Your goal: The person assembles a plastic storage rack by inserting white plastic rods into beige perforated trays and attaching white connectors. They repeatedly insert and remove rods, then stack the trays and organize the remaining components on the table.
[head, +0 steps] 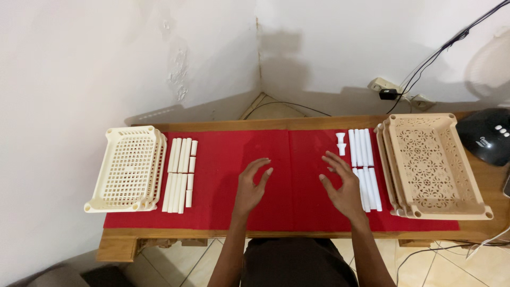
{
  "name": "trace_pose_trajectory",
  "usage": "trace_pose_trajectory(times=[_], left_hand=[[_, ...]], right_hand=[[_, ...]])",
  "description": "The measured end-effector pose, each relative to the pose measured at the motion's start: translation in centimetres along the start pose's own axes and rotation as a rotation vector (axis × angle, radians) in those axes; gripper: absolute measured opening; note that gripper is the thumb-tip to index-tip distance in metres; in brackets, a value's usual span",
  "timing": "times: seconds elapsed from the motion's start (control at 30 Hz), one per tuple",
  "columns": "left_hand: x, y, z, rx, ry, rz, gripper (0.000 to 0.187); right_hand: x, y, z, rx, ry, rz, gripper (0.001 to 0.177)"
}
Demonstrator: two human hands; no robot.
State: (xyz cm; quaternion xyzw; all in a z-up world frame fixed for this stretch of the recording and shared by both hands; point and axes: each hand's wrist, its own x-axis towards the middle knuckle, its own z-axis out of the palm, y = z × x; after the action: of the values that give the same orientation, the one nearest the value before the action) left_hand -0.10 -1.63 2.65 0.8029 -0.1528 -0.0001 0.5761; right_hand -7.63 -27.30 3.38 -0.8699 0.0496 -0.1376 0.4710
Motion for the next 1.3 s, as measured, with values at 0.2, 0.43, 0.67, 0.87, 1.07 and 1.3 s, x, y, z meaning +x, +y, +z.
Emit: trace_pose_trajectory(times=[0.2, 0.43, 0.67, 0.87, 1.07, 1.3], left_hand=[[-0.2, -0.6, 0.3, 0.011, -0.014, -0.025, 0.031], [-0.4, -1.2, 0.5, 0.023, -0.025, -0.031, 0.032], [-0.7, -1.4, 0.4, 0.019, -0.038, -0.066, 0.034], [-0.9, -2.2, 0.6, 0.024, -0.041, -0.059, 0.033], [-1.3, -3.0, 0.7, 0.047, -0.048, -0.042, 0.032], [-1.8, -3.0, 0.8, 0.036, -0.019, -0.017, 0.030]], right_hand=[[0.0, 0.6, 0.3, -0.019, -0.003, 0.015, 0.049], [-0.3, 0.7, 0.3, -0.005, 0.001, 0.011, 0.049], [-0.6, 0.5, 0.4, -0.016, -0.024, 0.045, 0.049], [-1.1, 0.8, 0.8, -0.055, -0.053, 0.100, 0.051], [-1.4, 1.3, 1.1, -0.058, -0.052, 0.046, 0.050], [-1.6, 0.4, 1.1, -0.042, -0.060, 0.050, 0.049]])
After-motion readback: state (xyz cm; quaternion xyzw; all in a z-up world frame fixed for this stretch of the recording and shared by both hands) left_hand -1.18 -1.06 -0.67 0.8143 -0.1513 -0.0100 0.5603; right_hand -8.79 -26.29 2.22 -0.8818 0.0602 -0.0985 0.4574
